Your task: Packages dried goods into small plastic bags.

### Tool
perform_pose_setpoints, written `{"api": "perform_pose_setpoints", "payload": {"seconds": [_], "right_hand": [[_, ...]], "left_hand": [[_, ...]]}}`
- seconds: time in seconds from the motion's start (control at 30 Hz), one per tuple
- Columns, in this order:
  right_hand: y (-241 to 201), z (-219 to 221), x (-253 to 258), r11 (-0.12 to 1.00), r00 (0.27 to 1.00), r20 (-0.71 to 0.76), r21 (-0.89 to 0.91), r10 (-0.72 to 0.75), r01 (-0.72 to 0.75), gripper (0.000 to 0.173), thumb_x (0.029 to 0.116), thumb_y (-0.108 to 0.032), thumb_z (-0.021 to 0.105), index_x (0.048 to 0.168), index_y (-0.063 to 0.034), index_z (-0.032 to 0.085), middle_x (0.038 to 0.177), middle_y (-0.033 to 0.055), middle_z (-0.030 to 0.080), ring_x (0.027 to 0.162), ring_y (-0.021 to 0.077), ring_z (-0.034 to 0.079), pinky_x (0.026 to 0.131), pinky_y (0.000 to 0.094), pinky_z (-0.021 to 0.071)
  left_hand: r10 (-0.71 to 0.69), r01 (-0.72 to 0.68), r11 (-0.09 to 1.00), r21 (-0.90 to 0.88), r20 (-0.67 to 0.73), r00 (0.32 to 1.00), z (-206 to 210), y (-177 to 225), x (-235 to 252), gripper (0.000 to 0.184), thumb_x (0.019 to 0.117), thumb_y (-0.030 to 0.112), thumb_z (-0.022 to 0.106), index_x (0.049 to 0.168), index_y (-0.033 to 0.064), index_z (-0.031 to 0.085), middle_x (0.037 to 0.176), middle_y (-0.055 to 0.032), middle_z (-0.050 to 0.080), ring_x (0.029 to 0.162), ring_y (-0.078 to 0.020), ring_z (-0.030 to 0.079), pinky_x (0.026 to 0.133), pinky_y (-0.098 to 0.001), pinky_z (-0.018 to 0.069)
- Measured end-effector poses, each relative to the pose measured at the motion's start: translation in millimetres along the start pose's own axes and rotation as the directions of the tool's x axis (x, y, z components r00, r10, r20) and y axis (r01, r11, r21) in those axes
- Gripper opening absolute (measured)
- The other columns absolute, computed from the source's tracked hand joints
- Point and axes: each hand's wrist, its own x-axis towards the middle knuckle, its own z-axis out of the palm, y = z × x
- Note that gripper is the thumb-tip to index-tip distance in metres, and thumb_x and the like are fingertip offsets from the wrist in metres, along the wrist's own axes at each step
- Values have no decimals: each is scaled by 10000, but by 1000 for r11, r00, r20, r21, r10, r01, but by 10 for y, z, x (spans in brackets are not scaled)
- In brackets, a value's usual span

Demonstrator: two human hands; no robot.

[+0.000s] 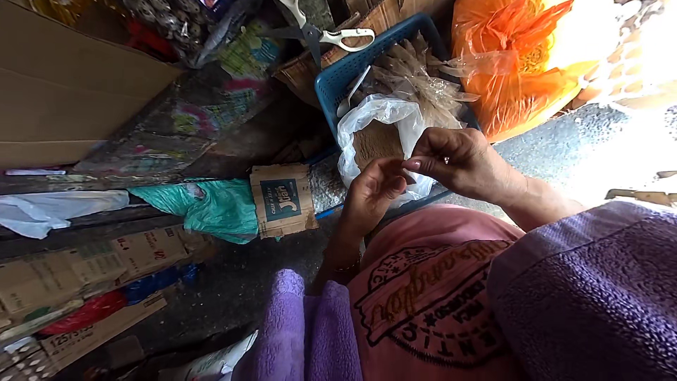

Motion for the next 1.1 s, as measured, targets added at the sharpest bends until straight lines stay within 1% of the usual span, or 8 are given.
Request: {"api": "perform_pose_setpoints", "payload": {"seconds": [0.17, 0.37, 0.47, 0.57, 0.73, 0.87, 1.0, 1.1], "right_hand": [[-7, 13, -3, 1000, 1000, 15, -12, -1, 1, 366, 1039, -263, 597, 716, -90, 586, 590, -74, 479, 520, -31, 422, 488, 165, 313], [39, -44, -7, 996, 999, 30, 87, 35, -37, 292, 1007, -250, 653, 759, -104, 601, 627, -94, 513, 543, -51, 447, 502, 133, 342], [23, -63, 13, 996, 998, 46, 78, 42, -46, 287, 974, -289, 698, 766, -128, 584, 622, -106, 533, 541, -60, 473, 500, 122, 364], [21, -71, 40, 988, 999, 31, 150, 37, -41, 340, 960, -258, 724, 694, -142, 547, 576, -111, 464, 497, -49, 399, 460, 135, 290], [40, -6, 45, 996, 997, -75, 90, 7, 0, 370, 981, -227, 694, 665, -135, 525, 586, -99, 501, 512, -51, 450, 483, 133, 348], [21, 12, 58, 999, 991, -128, 8, -32, 33, 390, 1008, -240, 651, 662, -114, 524, 593, -89, 464, 523, -53, 405, 491, 140, 302], [21, 1, 81, 995, 992, -84, -26, -93, 91, 381, 1022, -231, 630, 677, -86, 556, 614, -69, 516, 559, -51, 471, 521, 137, 358], [10, -71, 98, 994, 993, -49, -33, -105, 103, 407, 1009, -243, 650, 648, -94, 535, 593, -70, 483, 536, -39, 426, 505, 155, 318]], "left_hand": [[-134, 131, 985, -110, -13, 991, 98, 123, 5, 224, 951, 14, 651, 1163, 81, 623, 892, 19, 677, 726, -13, 610, 648, -154, 514], [-177, 184, 957, -225, 51, 983, 83, 18, 56, 202, 1061, 114, 491, 1212, 91, 622, 986, 44, 690, 882, -40, 666, 856, -256, 571], [-112, 119, 949, -291, 40, 993, 123, -33, 63, 165, 1045, 126, 543, 1207, 141, 576, 993, 62, 657, 861, -22, 638, 809, -215, 550], [-30, 36, 947, -319, 22, 999, 130, -60, 96, 154, 1026, 113, 579, 1175, 150, 582, 991, 55, 647, 827, -18, 618, 740, -191, 537], [-69, 77, 945, -319, 37, 997, 172, -40, 114, 220, 1084, 218, 447, 1265, 163, 561, 1088, 67, 638, 976, -43, 634, 911, -285, 548], [-4, 16, 961, -276, 41, 999, 171, -15, 152, 198, 1049, 135, 524, 1241, 106, 557, 1019, 44, 663, 863, -32, 628, 769, -211, 536], [-44, 52, 985, -166, 53, 998, 149, 89, 128, 174, 1054, 90, 497, 1206, 80, 580, 995, 44, 655, 879, -10, 621, 812, -189, 527], [-36, 44, 997, -69, 121, 992, 93, 138, 134, 138, 1048, 79, 494, 1090, 54, 623, 764, 46, 574, 653, -3, 517, 604, -156, 435]]}}
